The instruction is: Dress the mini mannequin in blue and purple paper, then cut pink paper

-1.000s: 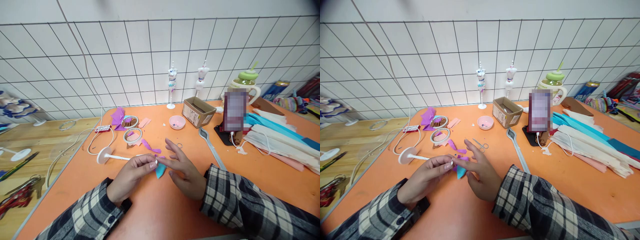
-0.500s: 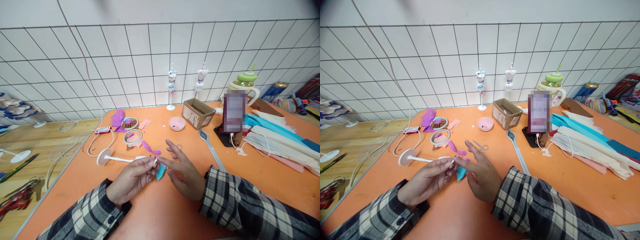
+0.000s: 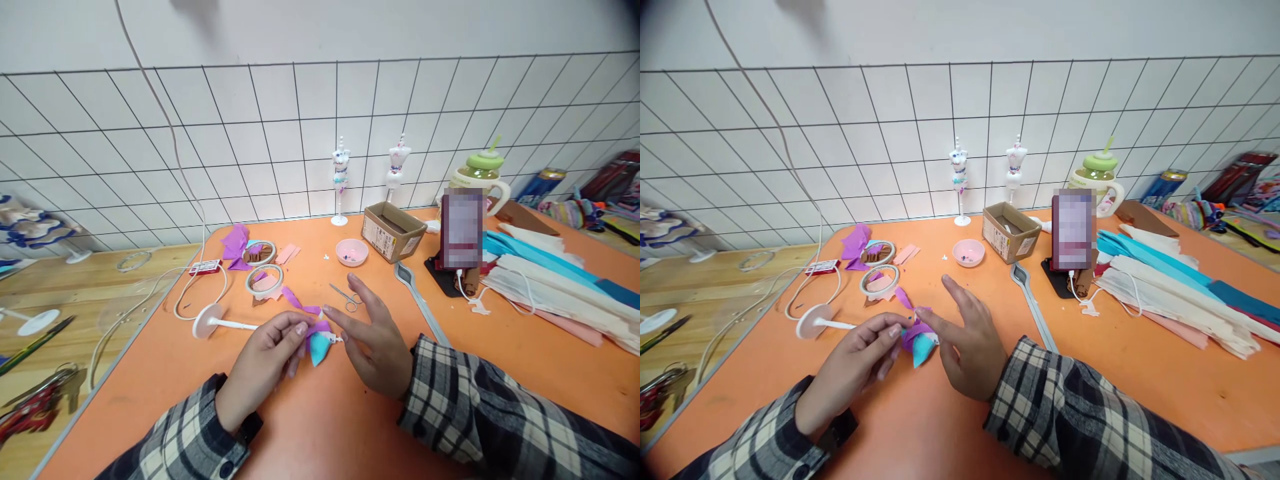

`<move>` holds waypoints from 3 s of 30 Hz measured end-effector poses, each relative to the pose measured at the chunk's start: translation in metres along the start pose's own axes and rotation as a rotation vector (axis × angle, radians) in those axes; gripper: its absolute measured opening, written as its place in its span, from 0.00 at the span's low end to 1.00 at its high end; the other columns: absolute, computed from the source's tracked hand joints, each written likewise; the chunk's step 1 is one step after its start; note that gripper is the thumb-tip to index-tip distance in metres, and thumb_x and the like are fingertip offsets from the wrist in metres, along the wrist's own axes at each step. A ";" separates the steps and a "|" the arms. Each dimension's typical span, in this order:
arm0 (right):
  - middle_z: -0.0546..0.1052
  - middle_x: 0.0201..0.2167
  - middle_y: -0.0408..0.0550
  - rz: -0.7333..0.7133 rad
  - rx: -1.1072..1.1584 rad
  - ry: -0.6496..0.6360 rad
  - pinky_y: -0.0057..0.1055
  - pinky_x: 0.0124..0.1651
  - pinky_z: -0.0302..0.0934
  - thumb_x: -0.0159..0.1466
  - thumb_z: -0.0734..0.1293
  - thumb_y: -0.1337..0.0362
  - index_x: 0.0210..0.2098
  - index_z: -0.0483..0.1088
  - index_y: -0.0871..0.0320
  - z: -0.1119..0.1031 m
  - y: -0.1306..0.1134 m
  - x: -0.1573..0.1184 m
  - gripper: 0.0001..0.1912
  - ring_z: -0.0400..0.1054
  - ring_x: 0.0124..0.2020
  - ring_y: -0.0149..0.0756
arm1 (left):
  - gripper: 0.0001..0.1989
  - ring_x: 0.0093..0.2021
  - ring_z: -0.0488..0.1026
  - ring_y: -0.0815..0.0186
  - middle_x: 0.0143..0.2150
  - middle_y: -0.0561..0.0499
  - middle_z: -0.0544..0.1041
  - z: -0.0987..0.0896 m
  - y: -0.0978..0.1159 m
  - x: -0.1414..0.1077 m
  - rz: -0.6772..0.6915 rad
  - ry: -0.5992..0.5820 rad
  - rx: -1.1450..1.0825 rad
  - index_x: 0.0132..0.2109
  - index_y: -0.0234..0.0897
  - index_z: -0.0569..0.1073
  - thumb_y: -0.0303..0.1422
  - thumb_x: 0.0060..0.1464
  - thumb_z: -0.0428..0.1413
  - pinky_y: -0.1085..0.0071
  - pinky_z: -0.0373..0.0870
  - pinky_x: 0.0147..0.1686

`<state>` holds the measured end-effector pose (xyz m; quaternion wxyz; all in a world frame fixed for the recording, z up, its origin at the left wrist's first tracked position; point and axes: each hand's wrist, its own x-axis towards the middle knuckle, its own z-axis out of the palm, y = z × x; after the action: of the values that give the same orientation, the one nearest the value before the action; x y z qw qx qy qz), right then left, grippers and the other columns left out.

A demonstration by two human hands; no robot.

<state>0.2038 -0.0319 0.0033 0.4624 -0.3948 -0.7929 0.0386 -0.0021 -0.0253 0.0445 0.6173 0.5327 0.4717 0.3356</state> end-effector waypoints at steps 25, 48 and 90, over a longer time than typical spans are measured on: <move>0.51 0.71 0.42 -0.299 -0.240 -0.130 0.57 0.67 0.46 0.60 0.61 0.74 0.62 0.62 0.44 -0.002 0.003 -0.001 0.33 0.42 0.71 0.46 | 0.20 0.21 0.70 0.70 0.22 0.51 0.75 -0.003 0.003 -0.001 0.111 -0.032 0.134 0.31 0.32 0.75 0.49 0.52 0.61 0.74 0.69 0.24; 0.34 0.73 0.46 -0.233 -0.006 -0.218 0.55 0.63 0.55 0.53 0.60 0.78 0.65 0.58 0.45 -0.001 0.002 -0.002 0.42 0.43 0.70 0.51 | 0.17 0.22 0.71 0.70 0.23 0.50 0.76 -0.008 -0.002 -0.002 0.147 -0.047 0.069 0.29 0.33 0.75 0.45 0.52 0.62 0.74 0.69 0.25; 0.32 0.73 0.45 -0.113 0.062 -0.225 0.54 0.65 0.49 0.54 0.60 0.80 0.60 0.66 0.47 -0.002 0.002 -0.001 0.37 0.41 0.71 0.50 | 0.17 0.28 0.76 0.68 0.29 0.47 0.80 -0.008 -0.004 -0.001 0.081 -0.090 -0.111 0.34 0.31 0.78 0.44 0.54 0.62 0.75 0.73 0.30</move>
<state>0.2068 -0.0315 0.0024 0.3840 -0.3284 -0.8592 0.0810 -0.0101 -0.0246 0.0410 0.6524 0.5308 0.4022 0.3617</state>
